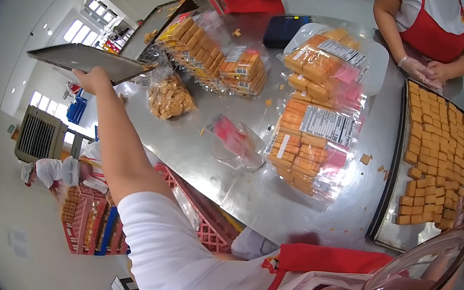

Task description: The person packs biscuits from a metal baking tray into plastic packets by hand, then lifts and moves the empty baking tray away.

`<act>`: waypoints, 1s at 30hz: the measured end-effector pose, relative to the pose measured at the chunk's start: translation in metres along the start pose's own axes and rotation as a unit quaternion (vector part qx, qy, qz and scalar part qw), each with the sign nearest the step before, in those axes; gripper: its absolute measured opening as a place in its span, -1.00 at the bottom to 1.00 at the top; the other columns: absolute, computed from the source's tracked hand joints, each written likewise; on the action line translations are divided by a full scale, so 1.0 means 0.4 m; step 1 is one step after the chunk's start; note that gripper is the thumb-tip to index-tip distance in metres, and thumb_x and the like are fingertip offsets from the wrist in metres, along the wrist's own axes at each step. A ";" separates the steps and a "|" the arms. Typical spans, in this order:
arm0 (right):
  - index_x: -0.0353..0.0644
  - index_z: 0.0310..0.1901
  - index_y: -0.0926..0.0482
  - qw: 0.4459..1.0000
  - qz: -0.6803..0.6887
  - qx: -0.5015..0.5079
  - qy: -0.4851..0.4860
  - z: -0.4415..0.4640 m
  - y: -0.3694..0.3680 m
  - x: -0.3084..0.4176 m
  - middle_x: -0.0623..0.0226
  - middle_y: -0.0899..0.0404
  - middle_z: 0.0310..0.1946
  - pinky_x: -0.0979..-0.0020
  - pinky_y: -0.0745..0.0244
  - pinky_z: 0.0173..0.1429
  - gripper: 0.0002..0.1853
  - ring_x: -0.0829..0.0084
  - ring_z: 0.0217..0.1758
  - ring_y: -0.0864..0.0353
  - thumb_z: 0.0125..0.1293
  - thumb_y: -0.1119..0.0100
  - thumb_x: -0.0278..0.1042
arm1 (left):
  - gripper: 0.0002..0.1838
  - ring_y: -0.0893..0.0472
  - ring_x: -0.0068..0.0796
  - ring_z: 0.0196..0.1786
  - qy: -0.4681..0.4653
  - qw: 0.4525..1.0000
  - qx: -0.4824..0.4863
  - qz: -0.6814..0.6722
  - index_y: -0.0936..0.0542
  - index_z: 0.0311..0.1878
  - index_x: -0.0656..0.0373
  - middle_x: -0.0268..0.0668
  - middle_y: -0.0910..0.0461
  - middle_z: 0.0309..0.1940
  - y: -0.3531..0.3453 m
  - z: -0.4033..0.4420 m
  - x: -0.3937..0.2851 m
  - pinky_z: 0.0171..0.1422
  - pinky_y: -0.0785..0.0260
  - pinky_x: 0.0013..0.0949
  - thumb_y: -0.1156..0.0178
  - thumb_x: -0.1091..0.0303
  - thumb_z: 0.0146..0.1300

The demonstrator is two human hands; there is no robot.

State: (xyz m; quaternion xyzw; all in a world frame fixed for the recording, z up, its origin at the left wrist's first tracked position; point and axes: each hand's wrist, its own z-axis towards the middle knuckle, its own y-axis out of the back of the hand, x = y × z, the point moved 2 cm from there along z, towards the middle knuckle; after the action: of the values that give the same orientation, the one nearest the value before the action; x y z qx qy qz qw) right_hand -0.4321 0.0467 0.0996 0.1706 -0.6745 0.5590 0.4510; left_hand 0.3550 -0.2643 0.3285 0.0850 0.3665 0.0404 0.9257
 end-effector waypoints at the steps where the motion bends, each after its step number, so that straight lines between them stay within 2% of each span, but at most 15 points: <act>1: -0.19 0.20 -0.09 1.000 -0.002 0.019 -0.005 0.002 0.004 -0.005 0.17 -0.22 0.12 0.45 -0.56 -0.06 -0.53 0.39 0.01 -0.42 0.26 0.10 -0.44 | -0.30 -0.43 -0.14 0.04 -0.019 1.000 0.005 -0.004 -0.14 0.25 0.17 0.00 -0.36 0.05 -0.002 -0.001 -0.008 0.11 -0.23 -0.36 0.04 0.48 -0.11; 4: -0.18 0.20 -0.08 1.000 -0.001 0.019 0.015 0.008 0.009 -0.023 0.13 -0.20 0.12 0.44 -0.55 -0.05 -0.52 0.35 0.07 -0.38 0.25 0.10 -0.45 | -0.31 -0.45 -0.14 0.00 -0.052 0.998 0.020 0.008 -0.17 0.24 0.10 -0.02 -0.40 0.02 0.010 -0.006 -0.046 0.09 -0.25 -0.35 0.04 0.47 -0.10; 6: -0.18 0.20 -0.07 0.998 0.013 -0.052 0.019 0.004 0.012 -0.033 0.10 -0.18 0.13 0.43 -0.55 -0.05 -0.52 0.33 0.12 -0.34 0.25 0.11 -0.45 | -0.31 -0.46 -0.15 -0.01 -0.043 0.997 0.033 0.053 -0.18 0.24 0.06 -0.04 -0.41 0.01 0.019 -0.018 -0.074 0.07 -0.26 -0.34 0.04 0.47 -0.10; 9: -0.18 0.19 -0.08 0.995 0.019 -0.098 0.016 0.008 -0.005 -0.038 0.09 -0.17 0.14 0.41 -0.54 -0.03 -0.52 0.33 0.14 -0.31 0.25 0.10 -0.45 | -0.33 -0.47 -0.16 -0.03 -0.080 0.993 0.020 0.080 -0.19 0.24 0.04 -0.06 -0.43 -0.02 0.011 -0.014 -0.066 0.05 -0.28 -0.32 0.06 0.49 -0.08; 12: -0.17 0.19 -0.08 0.997 0.025 -0.078 0.017 0.010 0.007 -0.043 0.10 -0.17 0.15 0.41 -0.53 -0.02 -0.53 0.34 0.14 -0.31 0.25 0.10 -0.45 | -0.34 -0.47 -0.16 -0.03 -0.122 0.989 0.016 0.080 -0.20 0.23 0.06 -0.07 -0.44 -0.02 0.014 -0.026 -0.060 0.04 -0.29 -0.31 0.07 0.51 -0.07; 14: -0.17 0.19 -0.08 0.998 -0.036 -0.016 0.048 0.023 0.051 -0.052 0.10 -0.17 0.15 0.41 -0.53 -0.02 -0.53 0.34 0.14 -0.31 0.25 0.11 -0.45 | -0.35 -0.47 -0.16 -0.03 -0.107 0.993 0.021 0.049 -0.20 0.23 0.06 -0.08 -0.44 -0.02 0.034 -0.039 -0.065 0.04 -0.28 -0.32 0.07 0.52 -0.07; 16: -0.17 0.19 -0.08 0.998 -0.032 -0.019 0.049 0.023 0.035 -0.047 0.10 -0.17 0.15 0.40 -0.53 -0.02 -0.53 0.34 0.13 -0.32 0.25 0.11 -0.45 | -0.35 -0.47 -0.17 -0.03 -0.106 0.994 0.020 0.027 -0.20 0.23 0.07 -0.08 -0.44 -0.02 0.040 -0.037 -0.063 0.05 -0.28 -0.33 0.07 0.52 -0.07; 18: -0.18 0.19 -0.08 0.995 0.039 -0.085 0.017 0.011 0.017 -0.030 0.09 -0.17 0.15 0.38 -0.53 -0.02 -0.54 0.34 0.13 -0.32 0.26 0.12 -0.45 | -0.35 -0.47 -0.17 -0.03 -0.118 0.993 0.014 0.015 -0.21 0.22 0.07 -0.08 -0.44 -0.02 0.044 -0.024 -0.041 0.05 -0.28 -0.34 0.08 0.52 -0.07; 21: -0.18 0.19 -0.07 0.998 0.031 -0.049 0.011 0.019 0.031 -0.019 0.08 -0.17 0.14 0.36 -0.53 -0.01 -0.54 0.33 0.12 -0.33 0.26 0.12 -0.46 | -0.35 -0.47 -0.17 -0.03 -0.147 0.986 0.002 0.073 -0.21 0.22 0.08 -0.07 -0.44 -0.02 0.080 -0.014 -0.036 0.05 -0.28 -0.35 0.08 0.53 -0.07; 24: -0.19 0.20 -0.05 0.997 0.061 0.037 0.016 0.027 0.070 -0.016 0.12 -0.18 0.14 0.33 -0.49 0.04 -0.53 0.31 0.12 -0.33 0.27 0.13 -0.45 | -0.36 -0.47 -0.17 -0.02 -0.098 0.995 -0.023 0.013 -0.23 0.21 0.09 -0.05 -0.42 0.00 0.143 0.002 -0.035 0.07 -0.27 -0.34 0.08 0.53 -0.08; 26: -0.19 0.21 -0.04 0.998 0.044 -0.046 0.008 0.040 0.093 -0.006 0.15 -0.16 0.16 0.31 -0.45 0.08 -0.52 0.30 0.14 -0.30 0.26 0.14 -0.48 | -0.36 -0.46 -0.18 -0.01 -0.100 0.994 -0.041 0.013 -0.23 0.21 0.11 -0.05 -0.41 0.00 0.196 0.013 -0.039 0.08 -0.25 -0.34 0.08 0.51 -0.08; 28: -0.20 0.22 -0.03 0.997 0.043 -0.050 0.026 0.037 0.058 0.012 0.17 -0.13 0.19 0.30 -0.42 0.11 -0.50 0.28 0.17 -0.27 0.25 0.14 -0.50 | -0.36 -0.46 -0.19 0.00 -0.110 0.992 -0.057 0.003 -0.24 0.20 0.14 -0.05 -0.42 0.01 0.248 0.040 -0.035 0.09 -0.24 -0.35 0.08 0.50 -0.09; 30: -0.20 0.23 -0.02 0.996 0.052 0.022 0.062 0.026 0.002 0.037 0.19 -0.08 0.22 0.30 -0.40 0.13 -0.49 0.27 0.20 -0.23 0.24 0.14 -0.52 | -0.36 -0.48 -0.23 -0.01 -0.125 0.990 -0.050 -0.044 -0.25 0.19 0.19 -0.08 -0.44 0.00 0.311 0.085 -0.011 0.10 -0.23 -0.39 0.08 0.48 -0.11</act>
State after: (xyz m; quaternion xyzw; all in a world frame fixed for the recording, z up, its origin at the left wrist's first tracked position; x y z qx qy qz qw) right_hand -0.4450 0.0417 0.1112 0.1102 -0.6409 0.6055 0.4588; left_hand 0.3736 -0.1472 0.3791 0.0265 0.2485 0.0068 0.9683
